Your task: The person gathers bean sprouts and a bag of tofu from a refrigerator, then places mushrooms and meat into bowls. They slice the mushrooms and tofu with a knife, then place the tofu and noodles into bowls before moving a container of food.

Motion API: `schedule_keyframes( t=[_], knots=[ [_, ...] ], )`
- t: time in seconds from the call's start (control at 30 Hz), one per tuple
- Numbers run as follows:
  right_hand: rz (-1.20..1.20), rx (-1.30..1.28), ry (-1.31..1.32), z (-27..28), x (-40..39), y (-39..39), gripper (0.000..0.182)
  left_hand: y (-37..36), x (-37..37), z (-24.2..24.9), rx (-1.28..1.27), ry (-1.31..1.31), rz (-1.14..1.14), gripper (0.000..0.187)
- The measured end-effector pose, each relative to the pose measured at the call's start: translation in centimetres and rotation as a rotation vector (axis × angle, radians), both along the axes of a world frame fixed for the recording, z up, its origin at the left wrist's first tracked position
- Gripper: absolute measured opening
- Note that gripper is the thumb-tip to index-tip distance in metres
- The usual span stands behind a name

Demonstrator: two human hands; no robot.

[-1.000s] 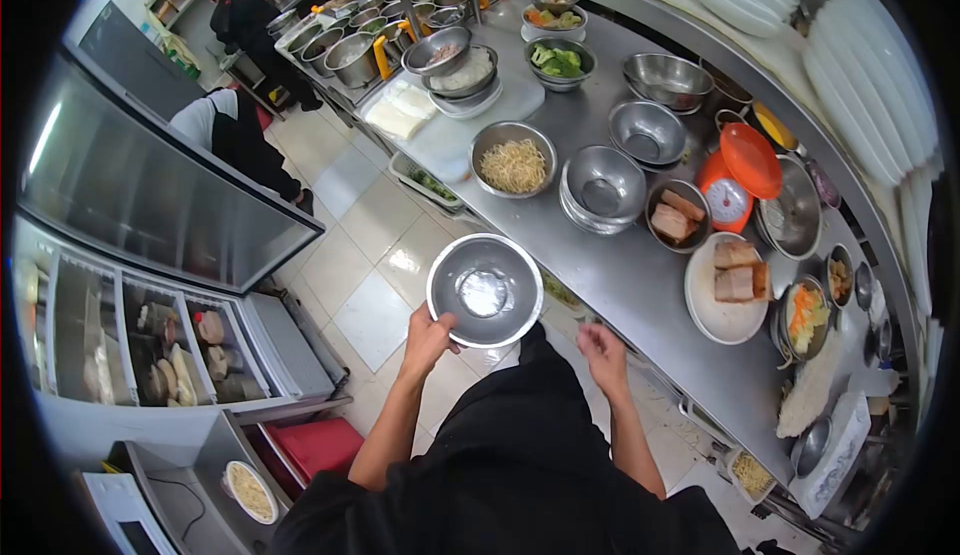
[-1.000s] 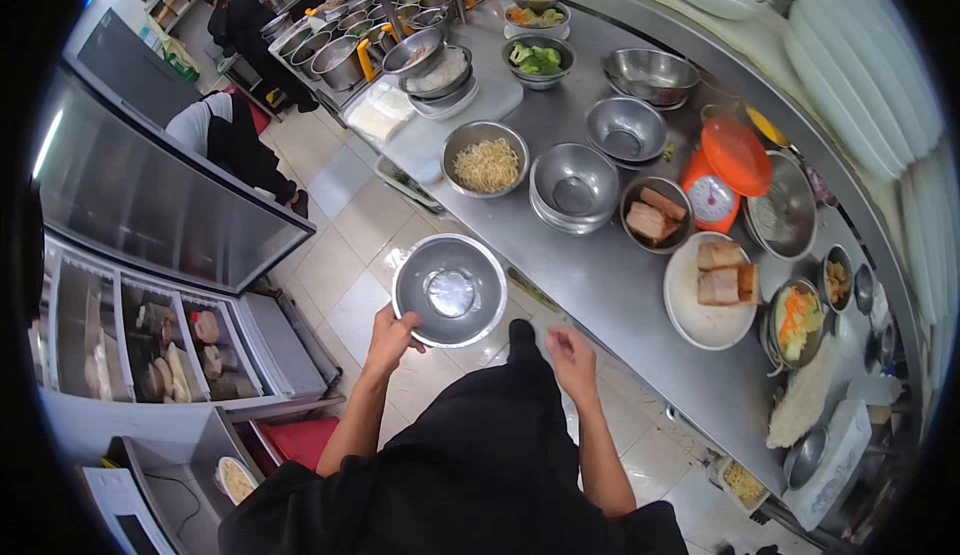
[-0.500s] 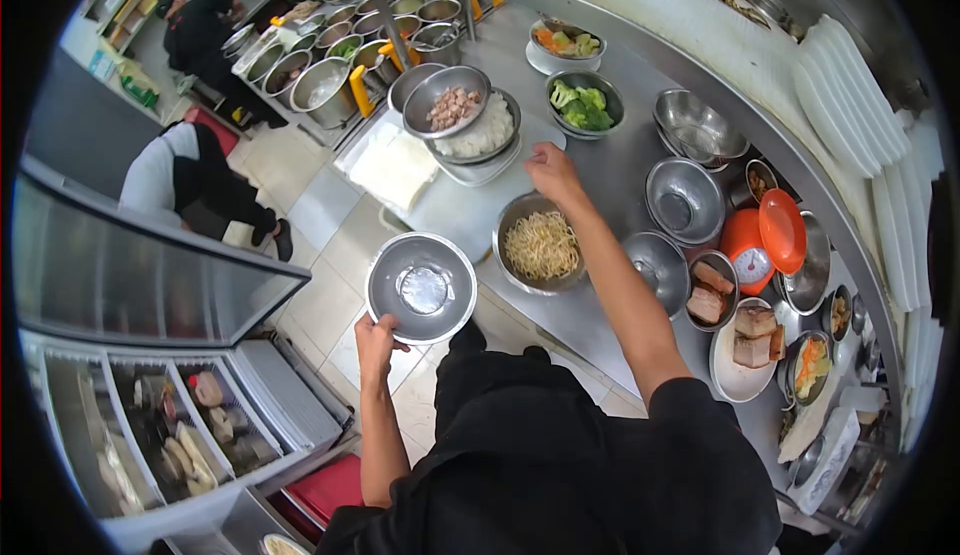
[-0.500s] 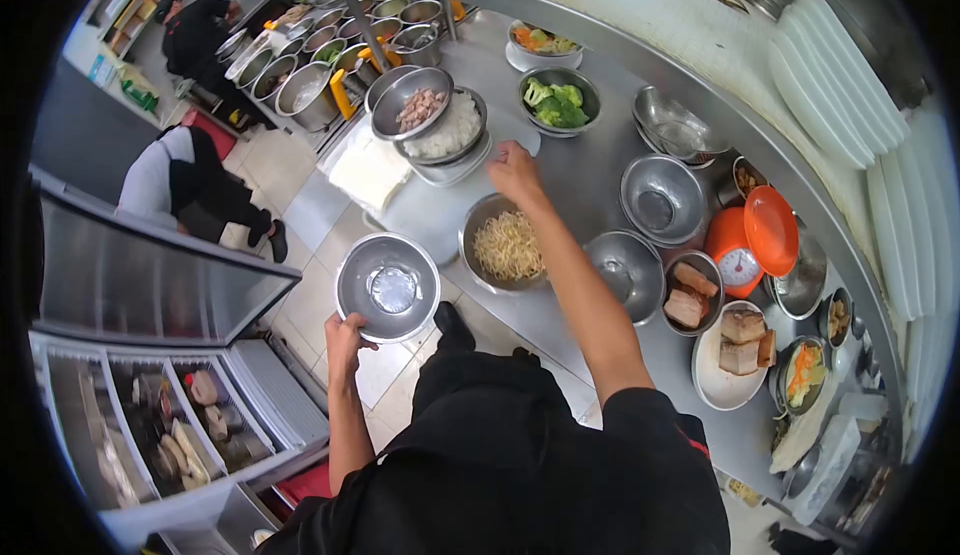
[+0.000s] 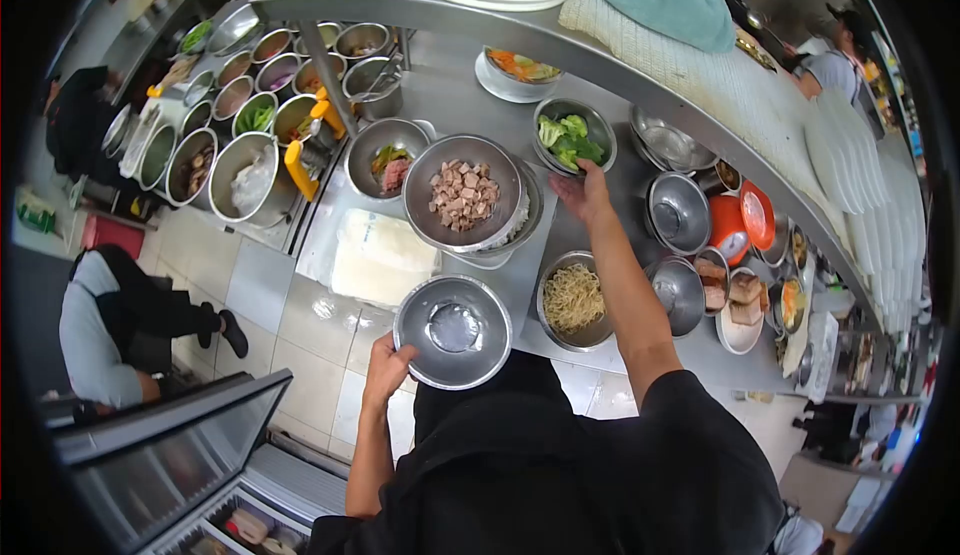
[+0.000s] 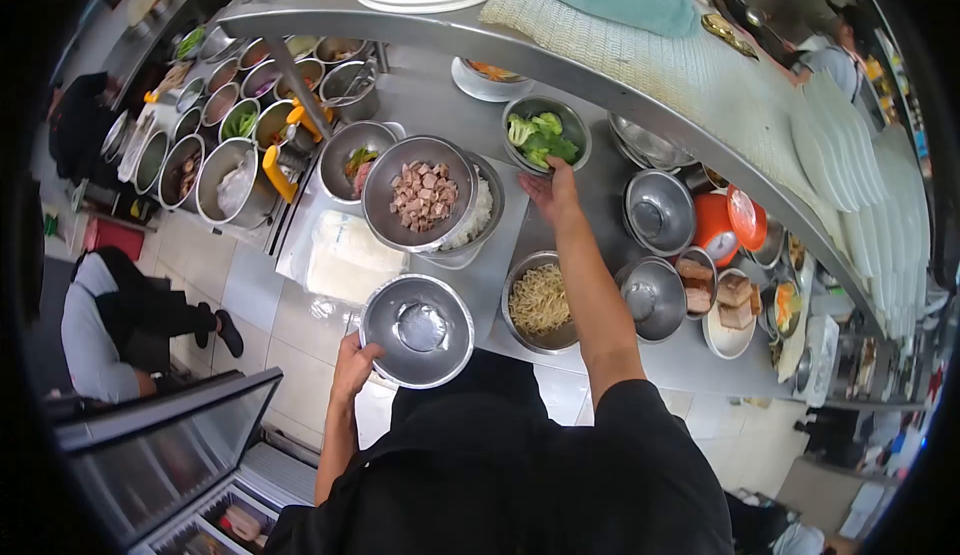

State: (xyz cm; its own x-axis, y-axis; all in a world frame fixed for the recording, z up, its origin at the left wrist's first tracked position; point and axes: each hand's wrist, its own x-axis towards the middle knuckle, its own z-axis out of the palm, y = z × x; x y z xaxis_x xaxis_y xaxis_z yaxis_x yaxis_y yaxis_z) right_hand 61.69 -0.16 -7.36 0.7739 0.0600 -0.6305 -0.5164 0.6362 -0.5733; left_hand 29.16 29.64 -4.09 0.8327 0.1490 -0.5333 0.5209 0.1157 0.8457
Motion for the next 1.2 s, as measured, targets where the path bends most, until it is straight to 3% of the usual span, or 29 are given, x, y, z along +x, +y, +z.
schedule_keyframes(
  t=[0.2,0.57,0.63,0.77,0.9,0.97,1.03,1.07,1.13,1.2],
  knots=[
    [-0.106,-0.188,-0.052,-0.6,1.0,-0.1,0.037,0.4,2.0,0.2,-0.031,0.048,-0.110,0.024],
    [-0.196,-0.133,-0.029,-0.6,9.1,-2.2,0.036,-1.5,3.3,-0.1,-0.085,0.059,-0.140,0.031],
    [-0.210,-0.145,-0.137,-0.8,10.7,-2.5,0.034,-2.0,3.4,-0.2,-0.065,0.008,-0.116,0.035],
    [-0.106,-0.103,-0.145,-0.9,13.0,-2.8,0.038,-2.5,3.1,-1.2,-0.092,-0.004,-0.114,0.040],
    [-0.256,-0.071,-0.087,0.0,9.6,0.9,0.047,-3.2,2.5,-1.2,-0.068,-0.094,-0.105,0.045],
    [0.158,-0.447,-0.119,-1.7,7.9,2.0,0.043,-3.2,2.4,-0.8,-0.060,-0.162,-0.080,0.046],
    [0.451,-0.660,-0.196,-0.5,4.7,3.0,0.040,-2.4,2.4,0.9,0.087,-0.112,-0.062,0.044],
    [0.474,-0.682,-0.214,0.7,2.4,3.6,0.041,-2.2,2.7,1.2,0.090,-0.108,-0.060,0.044],
    [0.553,-0.640,-0.245,0.8,-1.4,3.3,0.048,-2.1,3.6,1.4,0.185,-0.032,0.223,0.042],
    [0.622,-0.580,-0.259,1.4,-4.3,3.5,0.052,-2.4,6.2,2.6,0.226,-0.138,0.282,0.044]
  ],
)
